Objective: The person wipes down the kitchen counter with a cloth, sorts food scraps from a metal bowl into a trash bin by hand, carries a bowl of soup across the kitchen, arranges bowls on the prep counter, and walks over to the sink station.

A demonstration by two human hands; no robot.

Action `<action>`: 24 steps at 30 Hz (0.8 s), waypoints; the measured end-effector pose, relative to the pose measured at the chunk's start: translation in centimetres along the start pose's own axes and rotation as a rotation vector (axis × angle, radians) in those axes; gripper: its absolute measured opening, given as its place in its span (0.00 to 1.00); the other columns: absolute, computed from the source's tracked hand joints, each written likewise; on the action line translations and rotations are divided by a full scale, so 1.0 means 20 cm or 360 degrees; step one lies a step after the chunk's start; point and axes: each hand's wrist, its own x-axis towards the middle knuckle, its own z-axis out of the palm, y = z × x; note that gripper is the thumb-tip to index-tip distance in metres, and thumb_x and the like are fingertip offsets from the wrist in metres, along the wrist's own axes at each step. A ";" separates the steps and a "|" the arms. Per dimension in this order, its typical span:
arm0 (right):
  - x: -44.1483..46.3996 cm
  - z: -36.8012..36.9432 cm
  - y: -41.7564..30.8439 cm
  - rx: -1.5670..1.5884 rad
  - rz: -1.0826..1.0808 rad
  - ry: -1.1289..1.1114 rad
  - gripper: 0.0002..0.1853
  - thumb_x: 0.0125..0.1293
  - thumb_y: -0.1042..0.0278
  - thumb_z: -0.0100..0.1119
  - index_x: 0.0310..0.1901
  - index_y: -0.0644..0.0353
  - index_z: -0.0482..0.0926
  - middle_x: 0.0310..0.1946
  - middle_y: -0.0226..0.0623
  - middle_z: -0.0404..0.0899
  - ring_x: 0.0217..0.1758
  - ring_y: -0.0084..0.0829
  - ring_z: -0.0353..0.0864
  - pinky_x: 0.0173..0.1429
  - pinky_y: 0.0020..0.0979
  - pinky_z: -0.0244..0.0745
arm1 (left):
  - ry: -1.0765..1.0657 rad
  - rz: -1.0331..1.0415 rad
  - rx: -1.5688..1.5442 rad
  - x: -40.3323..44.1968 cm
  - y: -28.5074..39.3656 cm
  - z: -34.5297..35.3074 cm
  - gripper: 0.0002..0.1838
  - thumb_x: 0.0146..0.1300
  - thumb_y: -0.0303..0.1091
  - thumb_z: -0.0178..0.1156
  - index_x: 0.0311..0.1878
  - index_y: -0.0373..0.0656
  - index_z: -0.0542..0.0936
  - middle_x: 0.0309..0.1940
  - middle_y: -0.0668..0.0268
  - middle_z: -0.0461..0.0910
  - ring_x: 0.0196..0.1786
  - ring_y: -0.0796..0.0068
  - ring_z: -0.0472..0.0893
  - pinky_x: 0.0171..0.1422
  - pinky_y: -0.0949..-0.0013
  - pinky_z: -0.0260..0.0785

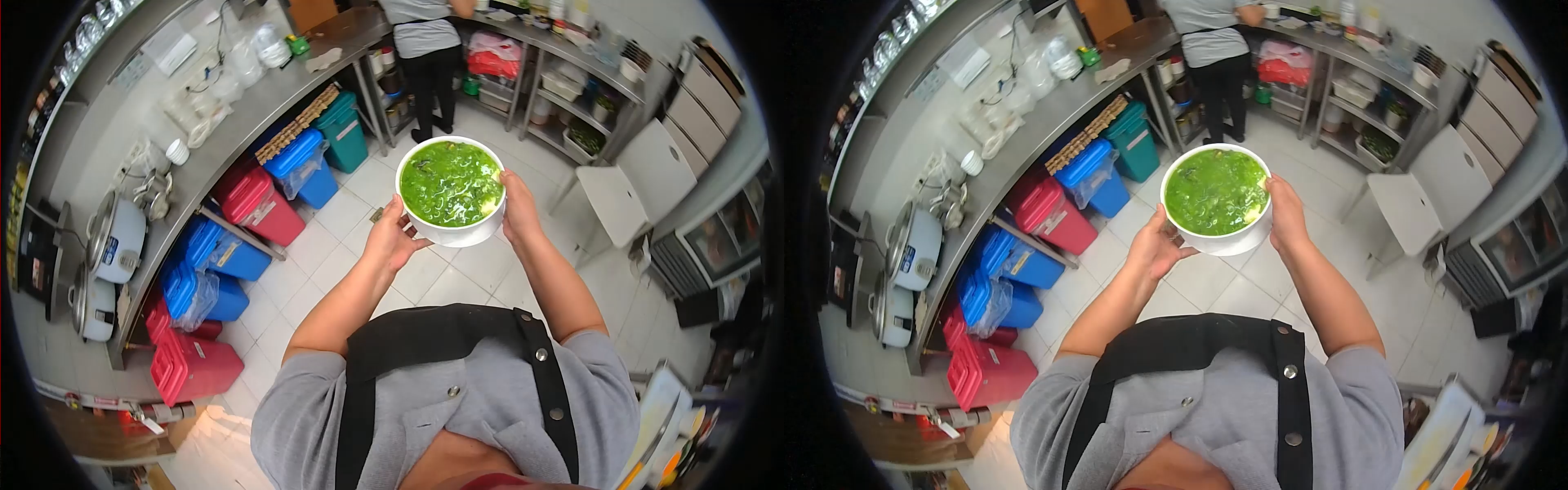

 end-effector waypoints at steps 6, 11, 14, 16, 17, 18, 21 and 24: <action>0.54 0.40 0.14 0.0039 0.0114 -0.0226 0.26 0.64 0.62 0.49 0.60 0.70 0.67 0.54 0.43 0.72 0.56 0.33 0.71 0.62 0.32 0.65 | 0.0214 0.0143 -0.0039 0.37 0.34 -0.17 0.29 0.70 0.54 0.47 0.68 0.52 0.55 0.60 0.56 0.58 0.62 0.52 0.60 0.66 0.25 0.46; 1.00 0.71 0.32 0.0119 0.0167 -0.0275 0.25 0.64 0.62 0.49 0.59 0.69 0.68 0.53 0.42 0.72 0.56 0.32 0.71 0.60 0.32 0.67 | 0.0328 0.0267 0.0041 0.70 0.73 -0.27 0.28 0.71 0.53 0.46 0.68 0.51 0.56 0.60 0.57 0.58 0.62 0.52 0.60 0.65 0.25 0.47; 1.19 0.92 0.33 0.0137 0.0229 -0.0297 0.25 0.64 0.62 0.49 0.59 0.69 0.69 0.52 0.42 0.73 0.56 0.32 0.72 0.59 0.33 0.67 | 0.0324 0.0255 0.0041 0.89 0.93 -0.37 0.28 0.71 0.53 0.46 0.68 0.51 0.56 0.60 0.57 0.59 0.62 0.52 0.61 0.65 0.25 0.48; 1.35 1.03 0.35 0.0160 0.0255 -0.0326 0.24 0.64 0.62 0.49 0.58 0.68 0.69 0.51 0.42 0.74 0.55 0.32 0.72 0.59 0.32 0.68 | 0.0360 0.0271 0.0020 1.02 1.05 -0.41 0.28 0.70 0.53 0.46 0.67 0.51 0.57 0.60 0.57 0.59 0.62 0.52 0.61 0.65 0.25 0.49; 1.45 1.08 0.38 0.0150 0.0265 -0.0321 0.24 0.64 0.63 0.48 0.58 0.68 0.69 0.51 0.41 0.74 0.54 0.32 0.73 0.59 0.32 0.68 | 0.0380 0.0288 0.0003 1.09 1.11 -0.42 0.28 0.70 0.53 0.47 0.67 0.51 0.57 0.59 0.57 0.60 0.62 0.52 0.61 0.65 0.25 0.49; 1.55 1.13 0.41 0.0139 0.0273 -0.0317 0.23 0.64 0.63 0.48 0.58 0.67 0.70 0.50 0.41 0.75 0.53 0.32 0.74 0.58 0.32 0.69 | 0.0387 0.0296 0.0003 1.16 1.17 -0.43 0.28 0.70 0.53 0.47 0.67 0.51 0.57 0.59 0.57 0.60 0.62 0.52 0.61 0.65 0.25 0.49; 1.84 1.27 0.49 0.0166 0.0283 -0.0419 0.23 0.65 0.64 0.49 0.58 0.67 0.70 0.50 0.41 0.75 0.52 0.31 0.74 0.58 0.31 0.69 | 0.0428 0.0325 -0.0088 1.38 1.33 -0.50 0.27 0.70 0.53 0.47 0.66 0.49 0.59 0.58 0.57 0.61 0.62 0.52 0.62 0.65 0.25 0.49; 2.15 1.39 0.58 0.0198 0.0305 -0.0499 0.23 0.66 0.63 0.50 0.59 0.69 0.69 0.51 0.42 0.75 0.54 0.31 0.73 0.59 0.30 0.67 | 0.0416 0.0411 -0.0143 1.64 1.48 -0.59 0.26 0.70 0.52 0.47 0.64 0.48 0.62 0.57 0.57 0.62 0.62 0.53 0.63 0.64 0.25 0.50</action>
